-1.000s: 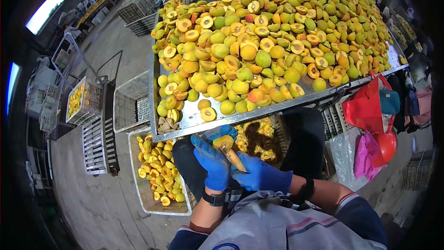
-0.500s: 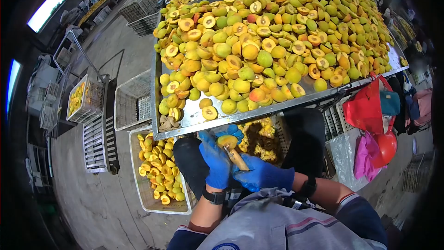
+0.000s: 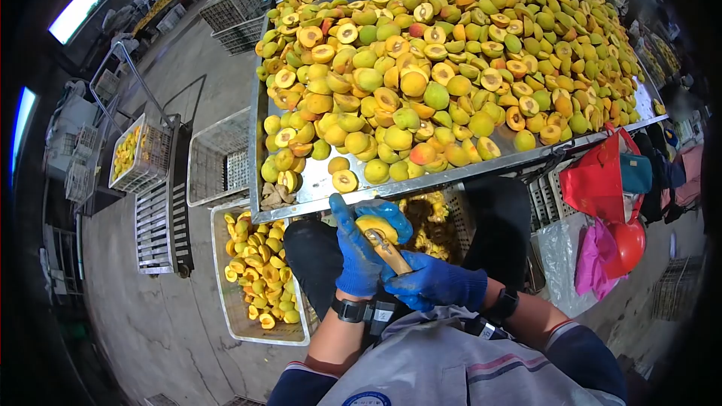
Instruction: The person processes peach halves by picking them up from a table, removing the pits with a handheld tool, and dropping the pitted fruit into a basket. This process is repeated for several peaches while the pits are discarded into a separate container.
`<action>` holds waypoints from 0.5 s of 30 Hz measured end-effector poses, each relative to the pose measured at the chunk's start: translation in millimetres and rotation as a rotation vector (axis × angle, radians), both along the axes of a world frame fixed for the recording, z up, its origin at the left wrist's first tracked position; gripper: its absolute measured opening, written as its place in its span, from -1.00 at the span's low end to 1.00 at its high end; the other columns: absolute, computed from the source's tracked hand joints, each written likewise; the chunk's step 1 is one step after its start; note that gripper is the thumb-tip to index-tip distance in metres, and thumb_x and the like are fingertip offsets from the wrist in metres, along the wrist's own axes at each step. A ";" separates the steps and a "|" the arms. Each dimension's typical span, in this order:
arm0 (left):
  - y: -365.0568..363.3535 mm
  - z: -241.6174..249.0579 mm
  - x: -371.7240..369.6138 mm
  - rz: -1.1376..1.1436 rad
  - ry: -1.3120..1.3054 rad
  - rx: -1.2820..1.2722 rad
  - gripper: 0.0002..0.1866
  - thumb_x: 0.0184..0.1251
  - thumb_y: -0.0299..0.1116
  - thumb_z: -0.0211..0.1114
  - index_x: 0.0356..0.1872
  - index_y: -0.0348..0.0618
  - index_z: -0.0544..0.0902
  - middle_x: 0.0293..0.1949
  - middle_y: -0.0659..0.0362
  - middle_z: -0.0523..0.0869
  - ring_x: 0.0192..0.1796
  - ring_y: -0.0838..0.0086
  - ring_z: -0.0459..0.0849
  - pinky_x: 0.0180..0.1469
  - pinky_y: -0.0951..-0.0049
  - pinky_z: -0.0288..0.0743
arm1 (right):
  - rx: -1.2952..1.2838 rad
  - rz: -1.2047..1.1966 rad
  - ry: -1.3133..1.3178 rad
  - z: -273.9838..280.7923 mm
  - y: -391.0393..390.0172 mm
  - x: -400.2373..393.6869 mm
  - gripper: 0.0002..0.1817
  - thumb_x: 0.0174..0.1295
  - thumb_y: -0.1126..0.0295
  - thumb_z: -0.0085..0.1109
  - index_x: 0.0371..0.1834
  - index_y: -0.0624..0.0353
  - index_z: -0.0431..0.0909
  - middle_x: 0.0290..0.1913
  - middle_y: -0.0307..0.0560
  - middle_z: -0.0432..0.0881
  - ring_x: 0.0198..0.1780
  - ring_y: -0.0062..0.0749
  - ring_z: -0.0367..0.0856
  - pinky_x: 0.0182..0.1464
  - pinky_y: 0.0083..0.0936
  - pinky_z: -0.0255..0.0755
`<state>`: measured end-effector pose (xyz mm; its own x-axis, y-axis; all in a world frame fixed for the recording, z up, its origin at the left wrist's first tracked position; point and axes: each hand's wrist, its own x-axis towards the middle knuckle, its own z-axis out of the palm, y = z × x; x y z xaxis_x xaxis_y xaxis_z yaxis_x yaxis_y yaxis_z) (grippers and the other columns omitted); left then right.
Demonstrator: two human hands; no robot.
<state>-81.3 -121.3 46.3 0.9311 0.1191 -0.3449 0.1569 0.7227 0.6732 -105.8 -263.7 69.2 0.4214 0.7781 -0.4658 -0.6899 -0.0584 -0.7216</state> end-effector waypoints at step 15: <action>4.6 -29.2 4.8 -0.286 0.006 -0.422 -0.43 0.42 0.23 0.03 -0.26 -0.17 0.60 -0.43 0.12 0.65 -0.43 0.37 0.63 -0.36 0.41 0.58 | -0.022 0.054 0.075 -1.1 -2.3 -3.8 -0.74 0.30 0.21 0.22 -0.08 0.09 0.48 -0.40 -0.37 0.48 -0.57 -0.72 0.39 -0.55 -0.74 0.27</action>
